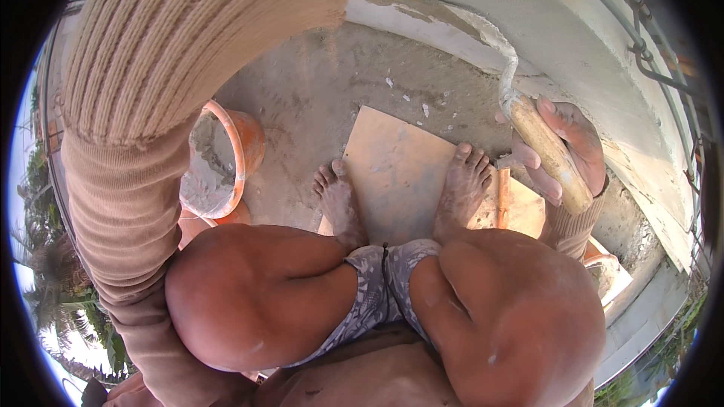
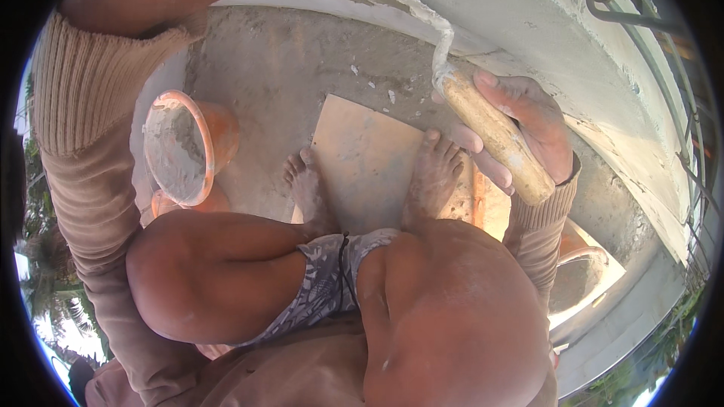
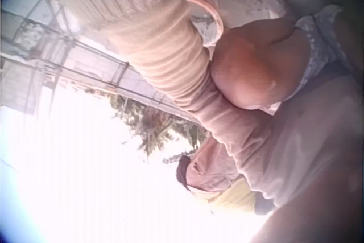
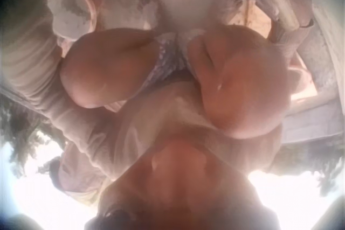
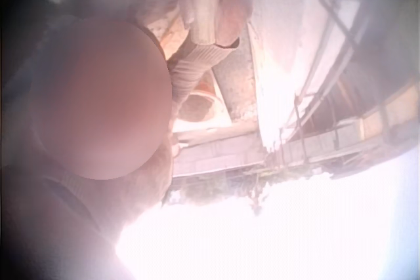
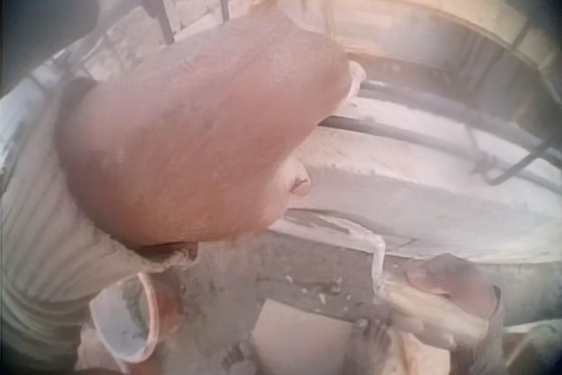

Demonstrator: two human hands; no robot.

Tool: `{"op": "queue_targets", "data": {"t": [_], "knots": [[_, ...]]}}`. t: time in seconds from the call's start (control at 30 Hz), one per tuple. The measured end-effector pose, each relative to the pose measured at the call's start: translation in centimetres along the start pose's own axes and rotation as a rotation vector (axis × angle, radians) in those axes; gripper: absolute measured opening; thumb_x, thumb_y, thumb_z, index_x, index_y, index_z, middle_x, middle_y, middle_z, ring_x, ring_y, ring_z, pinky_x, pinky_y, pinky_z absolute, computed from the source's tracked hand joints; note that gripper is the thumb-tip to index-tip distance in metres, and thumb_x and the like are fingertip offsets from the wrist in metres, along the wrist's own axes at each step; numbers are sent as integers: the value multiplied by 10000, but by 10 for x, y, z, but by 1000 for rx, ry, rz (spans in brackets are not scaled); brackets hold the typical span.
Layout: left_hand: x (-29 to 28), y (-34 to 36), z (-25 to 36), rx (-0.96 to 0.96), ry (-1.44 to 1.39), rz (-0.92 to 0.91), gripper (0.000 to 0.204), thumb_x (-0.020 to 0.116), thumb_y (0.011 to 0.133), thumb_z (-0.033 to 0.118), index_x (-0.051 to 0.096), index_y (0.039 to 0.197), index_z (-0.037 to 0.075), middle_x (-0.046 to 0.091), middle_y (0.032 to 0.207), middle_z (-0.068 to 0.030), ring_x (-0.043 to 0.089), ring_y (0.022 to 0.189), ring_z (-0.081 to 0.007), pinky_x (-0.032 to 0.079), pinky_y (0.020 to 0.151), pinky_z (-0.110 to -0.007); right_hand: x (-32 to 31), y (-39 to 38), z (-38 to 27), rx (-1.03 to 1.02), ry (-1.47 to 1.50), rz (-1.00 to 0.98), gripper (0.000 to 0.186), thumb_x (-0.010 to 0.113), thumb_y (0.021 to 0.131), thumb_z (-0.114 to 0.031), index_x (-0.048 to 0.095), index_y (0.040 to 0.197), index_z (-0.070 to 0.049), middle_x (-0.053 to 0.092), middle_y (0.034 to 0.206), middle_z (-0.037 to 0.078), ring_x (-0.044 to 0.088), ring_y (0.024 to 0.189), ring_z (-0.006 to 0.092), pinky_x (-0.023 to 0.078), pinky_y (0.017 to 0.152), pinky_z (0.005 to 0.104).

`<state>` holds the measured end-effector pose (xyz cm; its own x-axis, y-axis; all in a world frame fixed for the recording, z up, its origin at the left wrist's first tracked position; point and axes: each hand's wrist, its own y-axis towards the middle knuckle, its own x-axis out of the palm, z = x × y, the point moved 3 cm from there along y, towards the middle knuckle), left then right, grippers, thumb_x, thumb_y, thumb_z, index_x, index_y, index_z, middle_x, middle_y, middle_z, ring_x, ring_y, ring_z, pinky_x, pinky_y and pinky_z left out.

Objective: The person uses a measuring tape to check distances on a construction wall, marks locations, and applies wet mortar with a trowel to secure blocks and reinforcement rods.

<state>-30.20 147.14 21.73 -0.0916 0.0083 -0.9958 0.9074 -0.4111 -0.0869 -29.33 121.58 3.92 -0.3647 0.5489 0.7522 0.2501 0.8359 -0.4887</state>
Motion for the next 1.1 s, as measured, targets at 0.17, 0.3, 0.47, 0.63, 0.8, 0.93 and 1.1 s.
{"op": "queue_targets", "data": {"t": [0.17,0.3,0.47,0.63,0.8,0.93,1.1], "knots": [[-3,-11,3,-9,1,-4,234,674,834,-53,680,1062,-103,719,884,-231,734,859,-307,612,761,-372,0,-6,6,-49,-37,-104,486,420,1119,-194,491,1247,269,605,695,230,580,365,218,419,279,261],[-5,-12,6,-4,11,3,243,675,835,-52,677,1073,-103,718,886,-229,734,863,-307,611,767,-374,3,8,7,2,-197,-97,469,448,1117,-217,562,1224,226,590,643,190,528,326,194,391,268,257],[-7,-5,7,10,36,49,256,675,836,-50,674,1086,-102,718,888,-228,733,869,-307,610,775,-376,5,20,2,-60,-227,61,485,493,1107,-253,585,1195,215,602,657,176,517,332,177,384,278,257],[-5,-10,6,-6,39,40,268,676,837,-48,671,1099,-101,717,890,-226,733,874,-308,610,782,-378,0,14,21,-144,-218,-62,478,532,1092,-243,574,1213,217,594,658,171,525,341,173,390,284,251],[-8,-12,10,-4,60,45,280,677,838,-47,667,1112,-101,717,892,-224,732,880,-308,609,789,-380,-3,27,18,-17,-329,-52,421,586,1076,-281,651,1114,134,612,681,106,524,380,124,385,316,234],[-10,-10,14,3,83,46,290,678,839,-45,665,1123,-100,716,894,-223,732,884,-308,608,795,-382,3,41,13,-24,-357,-56,411,581,1066,-216,599,1204,171,616,694,138,539,371,148,402,319,224],[-19,-8,16,-4,48,-30,305,681,844,-38,657,1142,-99,716,898,-218,731,893,-308,607,804,-385,0,30,23,-105,-470,-75,359,577,1071,-236,639,1147,109,628,718,100,559,430,118,443,386,225]]}}
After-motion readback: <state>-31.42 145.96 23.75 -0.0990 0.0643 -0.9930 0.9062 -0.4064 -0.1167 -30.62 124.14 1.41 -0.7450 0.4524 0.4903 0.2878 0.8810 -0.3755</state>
